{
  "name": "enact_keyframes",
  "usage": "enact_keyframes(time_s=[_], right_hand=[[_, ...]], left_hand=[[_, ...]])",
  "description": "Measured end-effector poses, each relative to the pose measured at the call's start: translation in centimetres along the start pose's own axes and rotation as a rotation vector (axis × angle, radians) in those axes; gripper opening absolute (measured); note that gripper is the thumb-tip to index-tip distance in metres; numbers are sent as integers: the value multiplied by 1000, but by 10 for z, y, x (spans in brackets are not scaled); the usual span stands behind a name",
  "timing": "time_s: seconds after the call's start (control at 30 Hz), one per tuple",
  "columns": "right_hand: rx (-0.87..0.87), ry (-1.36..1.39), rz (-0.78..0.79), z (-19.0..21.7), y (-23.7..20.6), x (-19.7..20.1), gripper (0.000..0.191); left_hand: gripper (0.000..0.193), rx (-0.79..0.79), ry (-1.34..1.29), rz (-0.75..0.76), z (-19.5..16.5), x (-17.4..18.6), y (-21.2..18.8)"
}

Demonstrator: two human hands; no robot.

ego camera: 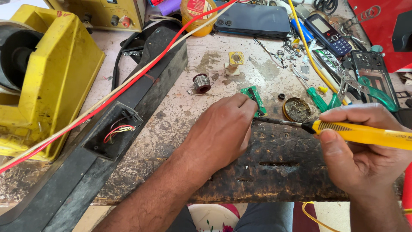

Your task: The person uses a soldering iron to apply solder to a small black plastic component and a green circuit board. They also use pliers to adjust a small yellow component and handle a roll of solder wire. The work is performed on a cluttered workbench with various tools and electronic parts.

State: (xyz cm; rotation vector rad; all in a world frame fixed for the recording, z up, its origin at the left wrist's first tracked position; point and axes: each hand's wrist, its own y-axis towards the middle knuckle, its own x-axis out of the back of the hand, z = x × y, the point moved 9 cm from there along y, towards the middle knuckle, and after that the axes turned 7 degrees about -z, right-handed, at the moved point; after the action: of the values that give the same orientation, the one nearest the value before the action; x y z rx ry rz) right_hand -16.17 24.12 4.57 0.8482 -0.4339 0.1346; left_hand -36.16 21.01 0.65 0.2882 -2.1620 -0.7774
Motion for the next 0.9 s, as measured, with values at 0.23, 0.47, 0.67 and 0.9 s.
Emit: enact_keyframes(time_s=[0.23,0.47,0.67,0.9], right_hand=[[-4,79,-26,-1,-2,2,18],[-12,54,-26,-3,-7,5,18],[-14,25,-32,-4,-4,4,18],[38,5,2,0,-2,-1,16]], left_hand=[[18,-5,17,-27,0,0,0],[19,1,3,-22,0,-1,0],[20,1,8,-28,0,-1,1],[19,-3,7,-29,0,-1,1]])
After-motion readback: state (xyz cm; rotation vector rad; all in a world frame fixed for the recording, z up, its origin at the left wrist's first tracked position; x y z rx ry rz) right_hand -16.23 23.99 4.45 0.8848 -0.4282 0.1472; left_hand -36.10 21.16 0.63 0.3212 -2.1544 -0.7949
